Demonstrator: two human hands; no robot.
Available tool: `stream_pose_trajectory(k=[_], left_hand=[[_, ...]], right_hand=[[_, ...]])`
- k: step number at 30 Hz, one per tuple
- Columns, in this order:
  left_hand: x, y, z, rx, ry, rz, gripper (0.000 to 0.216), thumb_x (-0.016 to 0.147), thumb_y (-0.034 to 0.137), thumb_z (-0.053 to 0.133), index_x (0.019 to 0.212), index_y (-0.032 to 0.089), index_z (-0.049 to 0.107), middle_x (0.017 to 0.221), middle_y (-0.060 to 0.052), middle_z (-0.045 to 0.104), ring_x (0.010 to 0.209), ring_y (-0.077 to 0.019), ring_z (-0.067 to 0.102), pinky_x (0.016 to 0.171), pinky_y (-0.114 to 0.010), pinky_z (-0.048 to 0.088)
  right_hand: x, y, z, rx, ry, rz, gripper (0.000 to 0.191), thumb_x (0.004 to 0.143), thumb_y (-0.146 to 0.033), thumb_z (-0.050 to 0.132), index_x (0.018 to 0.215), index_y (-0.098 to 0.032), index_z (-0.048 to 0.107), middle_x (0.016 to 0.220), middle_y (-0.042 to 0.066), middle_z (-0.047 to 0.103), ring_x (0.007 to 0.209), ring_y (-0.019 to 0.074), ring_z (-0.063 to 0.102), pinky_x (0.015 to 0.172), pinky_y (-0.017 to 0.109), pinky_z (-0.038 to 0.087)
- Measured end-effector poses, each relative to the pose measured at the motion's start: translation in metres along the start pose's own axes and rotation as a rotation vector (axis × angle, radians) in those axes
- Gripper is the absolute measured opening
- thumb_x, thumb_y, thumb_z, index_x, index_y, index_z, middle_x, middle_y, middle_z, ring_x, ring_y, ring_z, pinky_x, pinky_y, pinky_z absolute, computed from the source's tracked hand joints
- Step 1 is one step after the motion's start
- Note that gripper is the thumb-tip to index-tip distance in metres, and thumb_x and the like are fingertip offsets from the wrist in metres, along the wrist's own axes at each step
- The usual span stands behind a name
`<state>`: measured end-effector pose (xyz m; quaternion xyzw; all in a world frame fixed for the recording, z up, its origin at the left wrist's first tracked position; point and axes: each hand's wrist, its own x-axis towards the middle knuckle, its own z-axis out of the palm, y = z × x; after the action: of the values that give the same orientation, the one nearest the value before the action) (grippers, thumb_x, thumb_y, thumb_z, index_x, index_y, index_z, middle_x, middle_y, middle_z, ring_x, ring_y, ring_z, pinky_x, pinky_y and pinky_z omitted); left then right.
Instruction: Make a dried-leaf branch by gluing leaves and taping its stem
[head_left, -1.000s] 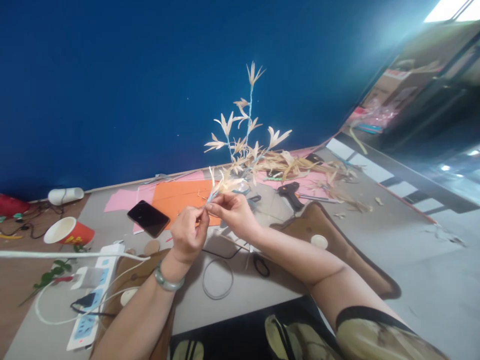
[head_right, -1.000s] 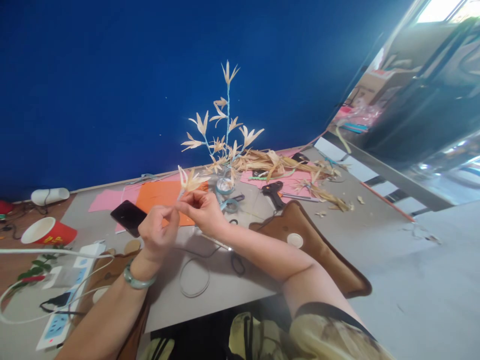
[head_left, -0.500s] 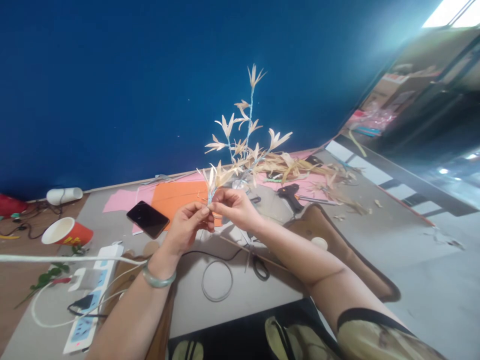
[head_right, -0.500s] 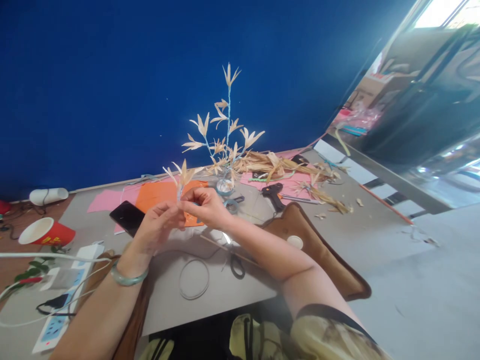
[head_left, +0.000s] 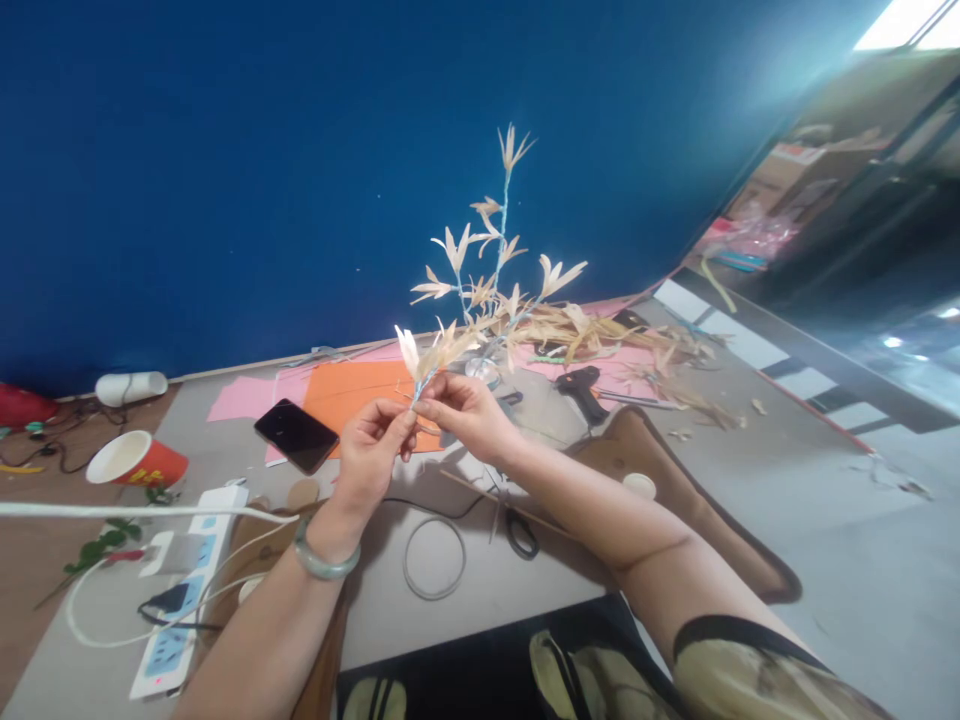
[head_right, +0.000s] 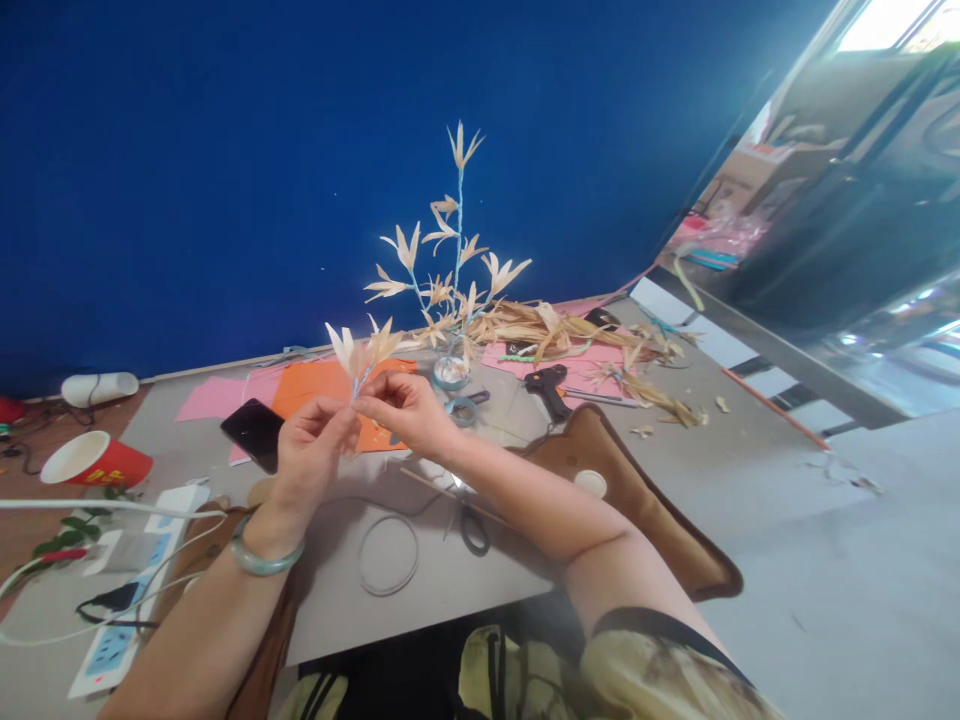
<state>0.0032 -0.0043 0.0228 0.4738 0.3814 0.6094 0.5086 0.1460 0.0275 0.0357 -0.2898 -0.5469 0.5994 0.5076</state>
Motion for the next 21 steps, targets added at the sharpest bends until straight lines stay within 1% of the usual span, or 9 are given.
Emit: stream_pose_trajectory(k=[3,5,9,11,14,16,18,19,21], left_hand=[[-0.003,0.000,0.001,0.112,0.063,0.074,0.020,0.077,0.034,0.072,0.074,0.017,0.061,0.052,0.004,0.057,0.042,-0.0067,0.048,0.044,-0.020,0.039],[-0.005,0.000,0.000,0.207,0.107,0.126,0.017,0.079,0.033,0.071,0.076,0.018,0.062,0.054,0.003,0.058,0.044,-0.0079,0.050,0.046,-0.021,0.040],[-0.011,-0.004,-0.003,0.455,0.207,0.322,0.010,0.076,0.028,0.072,0.078,0.019,0.067,0.069,-0.001,0.064,0.060,-0.0125,0.058,0.060,-0.024,0.046],[-0.011,-0.006,-0.006,0.525,0.215,0.393,0.008,0.075,0.026,0.073,0.077,0.021,0.068,0.073,-0.003,0.065,0.068,-0.0146,0.059,0.067,-0.026,0.047],[-0.008,-0.006,-0.009,0.510,0.137,0.395,0.008,0.075,0.025,0.073,0.077,0.021,0.067,0.076,-0.004,0.065,0.072,-0.0155,0.060,0.072,-0.027,0.048],[-0.003,-0.003,-0.012,0.403,0.042,0.337,0.012,0.075,0.026,0.073,0.082,0.020,0.066,0.081,-0.004,0.065,0.075,-0.0158,0.061,0.074,-0.028,0.050],[0.004,0.001,-0.015,0.247,-0.099,0.219,0.022,0.076,0.027,0.071,0.096,0.020,0.065,0.089,-0.005,0.066,0.079,-0.0162,0.063,0.077,-0.030,0.051],[0.007,0.002,-0.017,0.195,-0.158,0.179,0.026,0.077,0.029,0.070,0.101,0.020,0.065,0.093,-0.005,0.065,0.080,-0.0162,0.063,0.076,-0.030,0.052],[0.012,0.003,-0.021,0.176,-0.217,0.146,0.026,0.079,0.030,0.068,0.104,0.021,0.068,0.095,-0.005,0.064,0.083,-0.0158,0.062,0.075,-0.028,0.051]], right_hand=[[-0.001,0.002,0.003,0.033,0.005,-0.007,0.029,0.071,-0.039,0.077,0.072,-0.016,0.057,0.066,-0.003,0.057,0.053,0.0051,0.045,0.048,0.019,0.037],[-0.003,0.003,0.005,0.055,0.023,-0.021,0.030,0.070,-0.038,0.077,0.070,-0.017,0.057,0.067,-0.002,0.058,0.054,0.0056,0.046,0.049,0.019,0.039],[-0.007,0.005,0.011,0.066,0.042,-0.055,0.028,0.069,-0.038,0.079,0.067,-0.016,0.061,0.068,-0.001,0.059,0.062,0.0086,0.052,0.058,0.022,0.045],[-0.008,0.005,0.012,0.037,0.042,-0.044,0.027,0.070,-0.039,0.078,0.069,-0.015,0.065,0.066,0.000,0.060,0.063,0.0094,0.053,0.060,0.023,0.046],[-0.008,0.004,0.009,0.006,0.055,-0.028,0.028,0.069,-0.039,0.078,0.070,-0.015,0.066,0.065,0.000,0.061,0.061,0.0096,0.054,0.059,0.024,0.046],[-0.006,0.003,0.005,-0.002,0.039,-0.023,0.028,0.068,-0.039,0.079,0.070,-0.015,0.065,0.065,0.000,0.061,0.061,0.0096,0.055,0.058,0.023,0.046],[-0.003,0.001,0.001,-0.007,-0.007,-0.017,0.028,0.068,-0.037,0.080,0.071,-0.015,0.064,0.066,0.000,0.063,0.061,0.0093,0.056,0.058,0.022,0.045],[-0.003,0.001,-0.001,-0.010,-0.043,-0.009,0.027,0.069,-0.036,0.079,0.072,-0.014,0.064,0.067,0.000,0.064,0.061,0.0090,0.056,0.058,0.022,0.046],[-0.001,0.001,-0.003,-0.016,-0.116,0.008,0.026,0.069,-0.035,0.079,0.072,-0.014,0.064,0.067,0.000,0.064,0.061,0.0086,0.057,0.060,0.022,0.046]])
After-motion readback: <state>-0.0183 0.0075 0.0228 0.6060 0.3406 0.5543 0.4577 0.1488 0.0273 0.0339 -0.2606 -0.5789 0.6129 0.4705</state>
